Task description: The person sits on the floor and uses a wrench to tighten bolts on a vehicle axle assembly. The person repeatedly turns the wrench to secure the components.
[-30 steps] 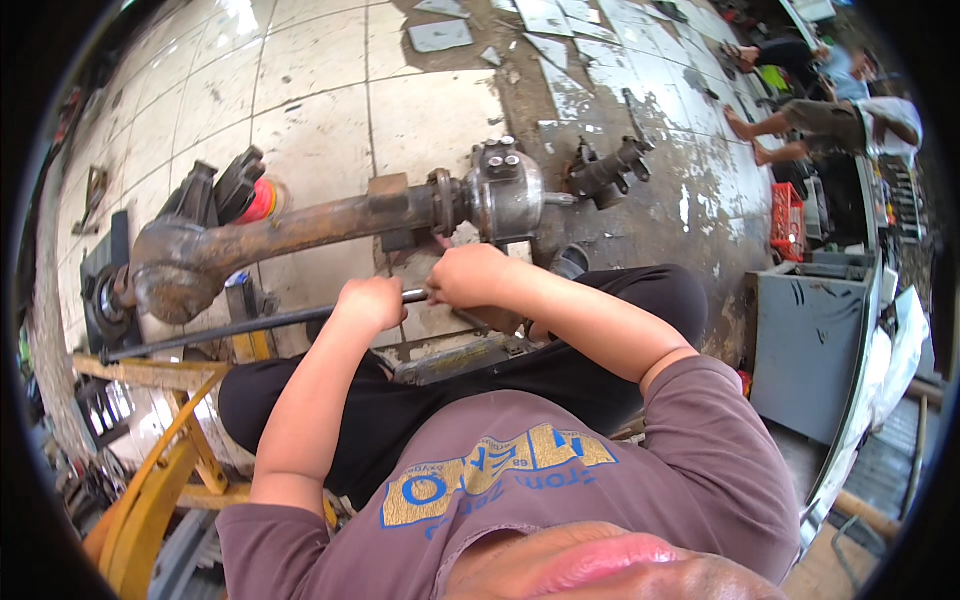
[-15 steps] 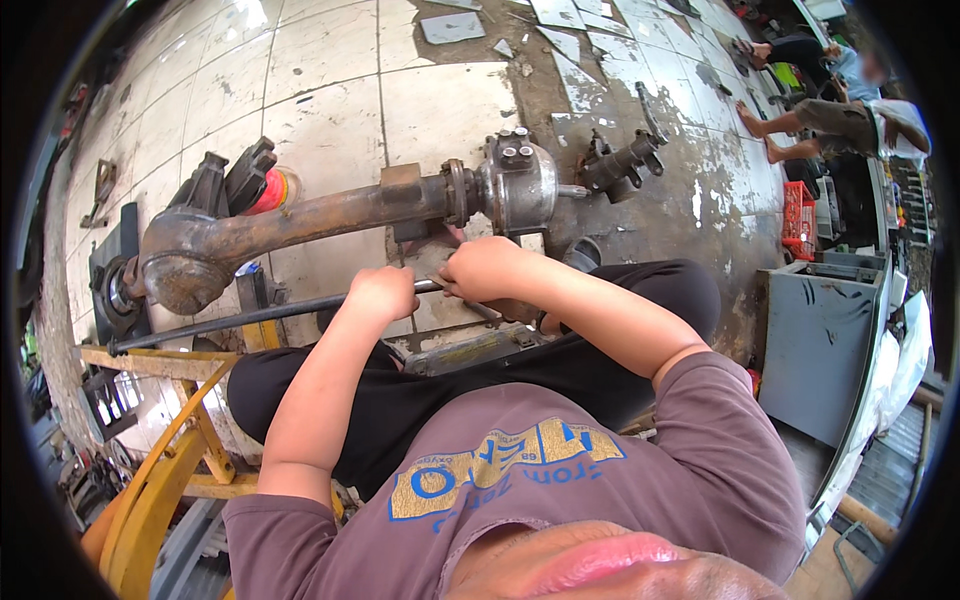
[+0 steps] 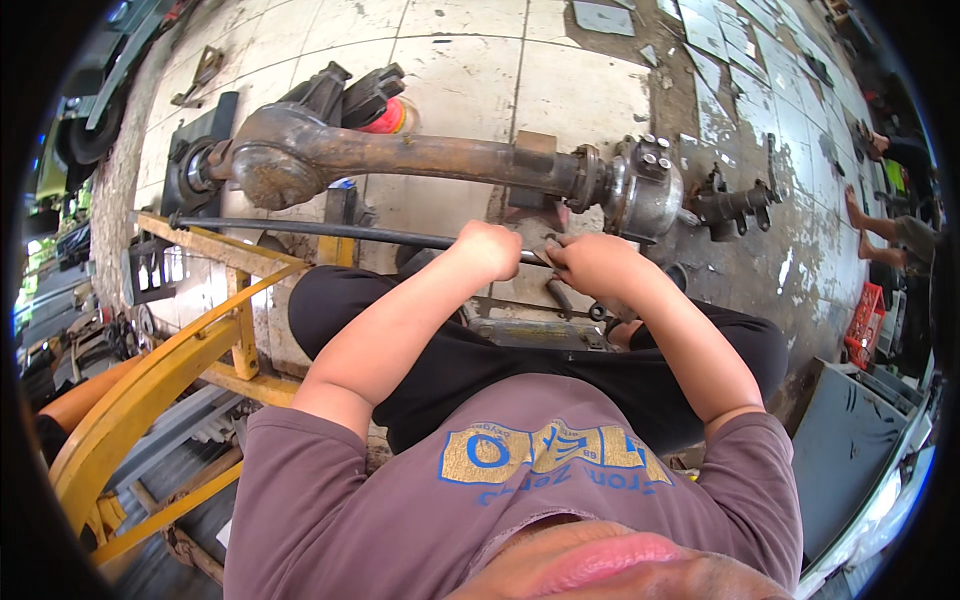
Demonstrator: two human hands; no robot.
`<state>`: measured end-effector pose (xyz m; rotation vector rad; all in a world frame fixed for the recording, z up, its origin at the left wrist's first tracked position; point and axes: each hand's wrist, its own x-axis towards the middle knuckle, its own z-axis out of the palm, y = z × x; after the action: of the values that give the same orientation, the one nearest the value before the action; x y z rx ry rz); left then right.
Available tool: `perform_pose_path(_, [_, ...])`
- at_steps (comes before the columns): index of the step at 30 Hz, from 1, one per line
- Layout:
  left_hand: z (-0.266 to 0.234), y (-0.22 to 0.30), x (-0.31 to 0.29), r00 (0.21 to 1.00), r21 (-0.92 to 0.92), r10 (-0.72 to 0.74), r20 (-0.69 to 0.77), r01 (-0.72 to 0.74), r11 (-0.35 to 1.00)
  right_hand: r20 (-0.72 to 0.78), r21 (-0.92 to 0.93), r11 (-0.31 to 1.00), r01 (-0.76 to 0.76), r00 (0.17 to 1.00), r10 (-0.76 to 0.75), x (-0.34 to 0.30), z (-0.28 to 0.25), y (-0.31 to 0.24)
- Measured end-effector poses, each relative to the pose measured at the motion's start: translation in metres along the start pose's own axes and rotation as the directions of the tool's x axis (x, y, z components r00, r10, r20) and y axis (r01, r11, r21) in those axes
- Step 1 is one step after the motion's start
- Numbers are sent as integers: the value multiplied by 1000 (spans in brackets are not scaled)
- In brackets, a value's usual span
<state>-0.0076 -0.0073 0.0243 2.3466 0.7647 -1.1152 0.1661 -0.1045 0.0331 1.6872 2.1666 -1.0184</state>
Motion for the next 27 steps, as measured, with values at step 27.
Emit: perform_pose_path(27, [9, -4, 12, 1000, 30, 13, 4, -13, 999, -16, 51, 998, -26, 1000, 27, 10, 7, 10])
